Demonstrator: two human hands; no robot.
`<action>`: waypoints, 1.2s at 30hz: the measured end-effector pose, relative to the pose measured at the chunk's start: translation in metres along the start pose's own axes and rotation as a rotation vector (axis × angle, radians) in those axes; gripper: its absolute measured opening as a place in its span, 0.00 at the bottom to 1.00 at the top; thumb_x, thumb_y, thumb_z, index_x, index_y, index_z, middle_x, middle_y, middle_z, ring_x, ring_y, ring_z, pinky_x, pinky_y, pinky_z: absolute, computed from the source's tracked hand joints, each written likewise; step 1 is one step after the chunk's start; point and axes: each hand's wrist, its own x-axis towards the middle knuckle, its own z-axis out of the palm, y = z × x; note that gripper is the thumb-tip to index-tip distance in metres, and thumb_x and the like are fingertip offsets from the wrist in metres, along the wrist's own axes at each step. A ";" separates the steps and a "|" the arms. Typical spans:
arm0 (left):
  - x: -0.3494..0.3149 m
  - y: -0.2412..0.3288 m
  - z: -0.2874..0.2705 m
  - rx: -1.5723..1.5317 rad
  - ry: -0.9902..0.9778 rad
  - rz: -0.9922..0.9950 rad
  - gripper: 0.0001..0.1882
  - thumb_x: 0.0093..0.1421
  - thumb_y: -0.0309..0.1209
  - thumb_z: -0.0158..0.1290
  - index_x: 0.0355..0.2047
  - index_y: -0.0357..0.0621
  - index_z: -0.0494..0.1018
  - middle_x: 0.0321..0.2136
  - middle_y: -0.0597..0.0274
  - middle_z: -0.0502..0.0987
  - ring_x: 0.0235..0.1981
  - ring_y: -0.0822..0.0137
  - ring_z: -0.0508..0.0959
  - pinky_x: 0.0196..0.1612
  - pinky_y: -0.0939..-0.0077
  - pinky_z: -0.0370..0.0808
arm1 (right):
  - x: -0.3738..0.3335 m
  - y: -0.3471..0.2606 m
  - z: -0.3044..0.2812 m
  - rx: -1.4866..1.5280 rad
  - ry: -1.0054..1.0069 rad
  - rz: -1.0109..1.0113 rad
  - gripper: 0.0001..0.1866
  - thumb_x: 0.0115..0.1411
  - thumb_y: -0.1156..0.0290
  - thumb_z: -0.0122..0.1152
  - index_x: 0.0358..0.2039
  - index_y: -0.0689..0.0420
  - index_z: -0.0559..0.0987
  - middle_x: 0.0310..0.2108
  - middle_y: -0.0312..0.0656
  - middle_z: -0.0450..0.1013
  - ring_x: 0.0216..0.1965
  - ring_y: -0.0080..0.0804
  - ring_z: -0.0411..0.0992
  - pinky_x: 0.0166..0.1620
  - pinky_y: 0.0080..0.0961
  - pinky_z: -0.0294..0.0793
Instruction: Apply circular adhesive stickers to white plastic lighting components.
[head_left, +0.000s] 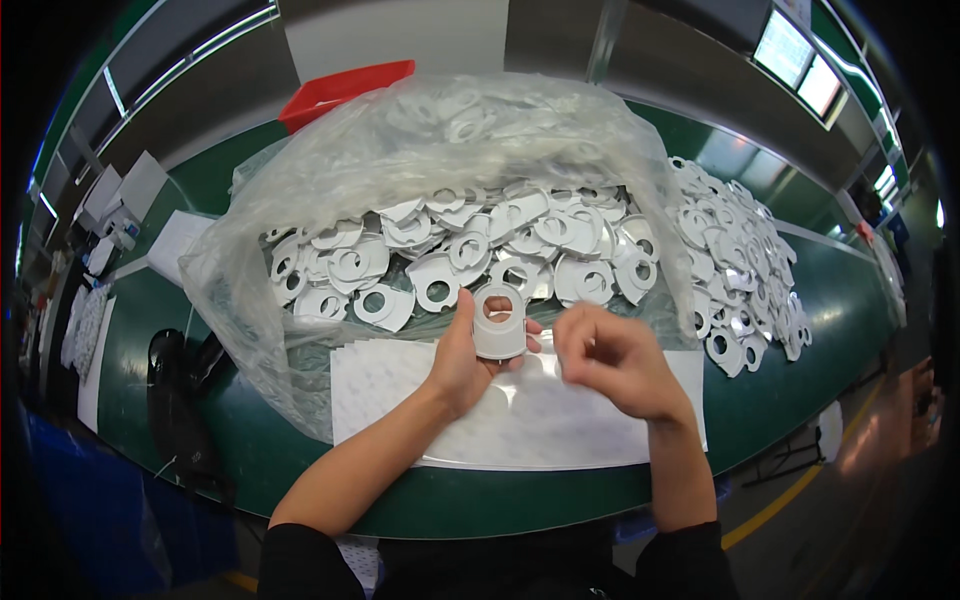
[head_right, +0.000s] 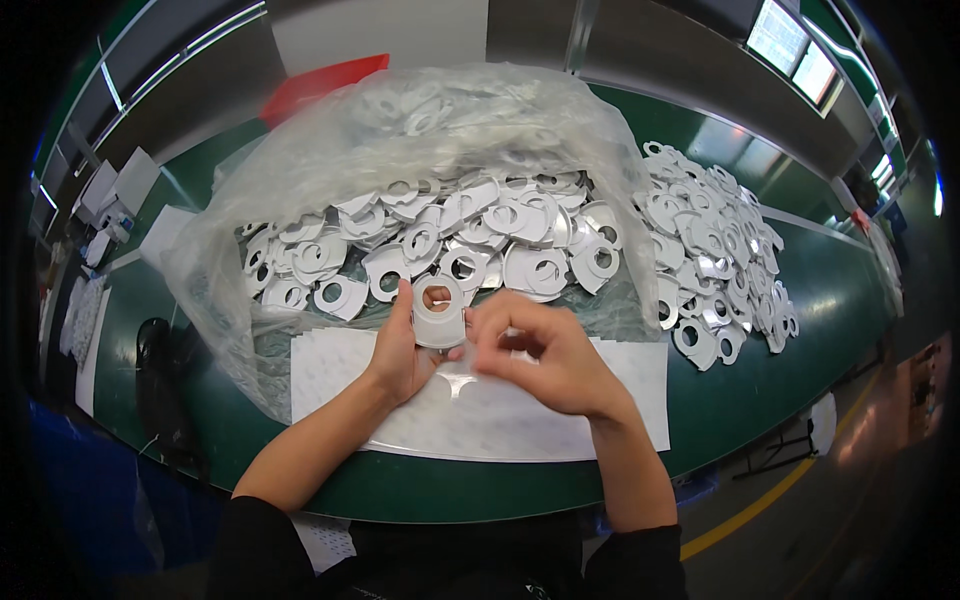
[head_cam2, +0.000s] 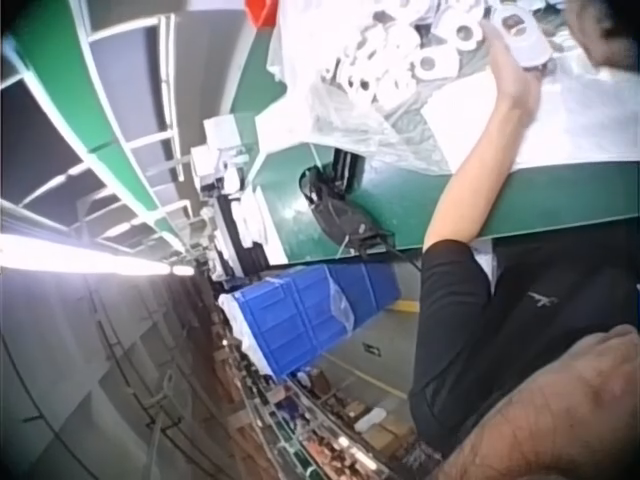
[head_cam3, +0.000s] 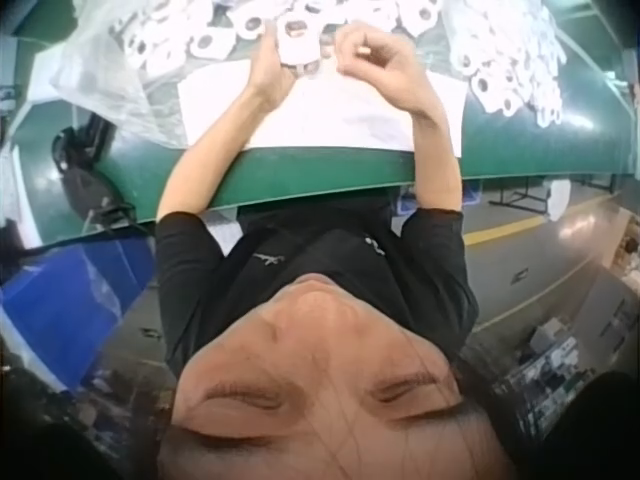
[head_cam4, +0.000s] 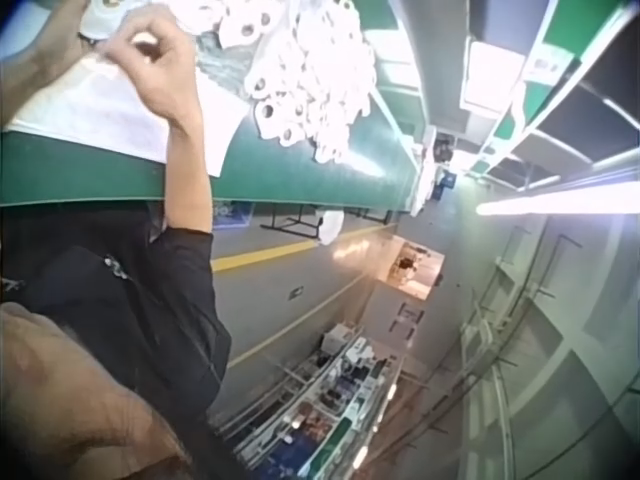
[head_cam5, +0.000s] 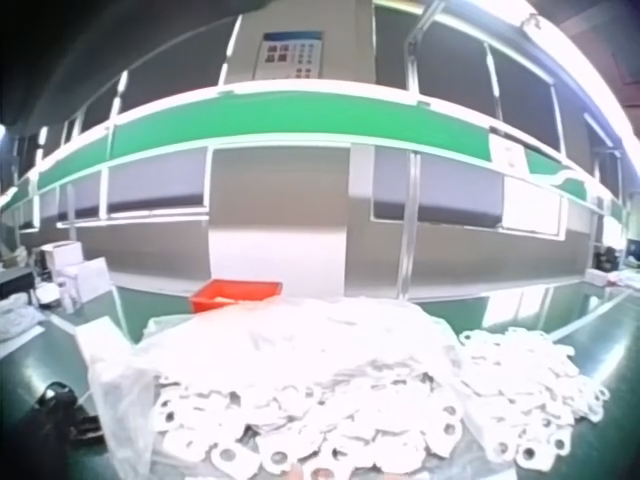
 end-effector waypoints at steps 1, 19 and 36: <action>-0.001 0.000 0.005 -0.006 0.062 -0.030 0.35 0.64 0.60 0.21 0.47 0.42 0.65 0.36 0.52 0.76 0.34 0.62 0.77 0.30 0.75 0.69 | 0.005 0.011 0.002 -0.078 0.134 0.049 0.03 0.55 0.77 0.59 0.28 0.59 0.74 0.37 0.35 0.68 0.36 0.21 0.69 0.37 0.17 0.70; -0.001 -0.006 0.000 0.134 -0.082 -0.020 0.35 0.64 0.60 0.21 0.40 0.43 0.67 0.33 0.57 0.74 0.29 0.65 0.76 0.23 0.77 0.67 | 0.019 0.056 0.013 -0.066 0.244 0.089 0.05 0.61 0.75 0.53 0.31 0.63 0.71 0.36 0.38 0.63 0.26 0.20 0.69 0.28 0.15 0.71; 0.000 -0.007 0.000 0.146 -0.093 -0.022 0.35 0.64 0.60 0.19 0.38 0.43 0.66 0.31 0.53 0.74 0.28 0.65 0.76 0.22 0.78 0.67 | 0.019 0.055 0.009 -0.046 0.224 0.106 0.06 0.60 0.72 0.55 0.30 0.63 0.72 0.36 0.39 0.63 0.26 0.20 0.69 0.28 0.15 0.71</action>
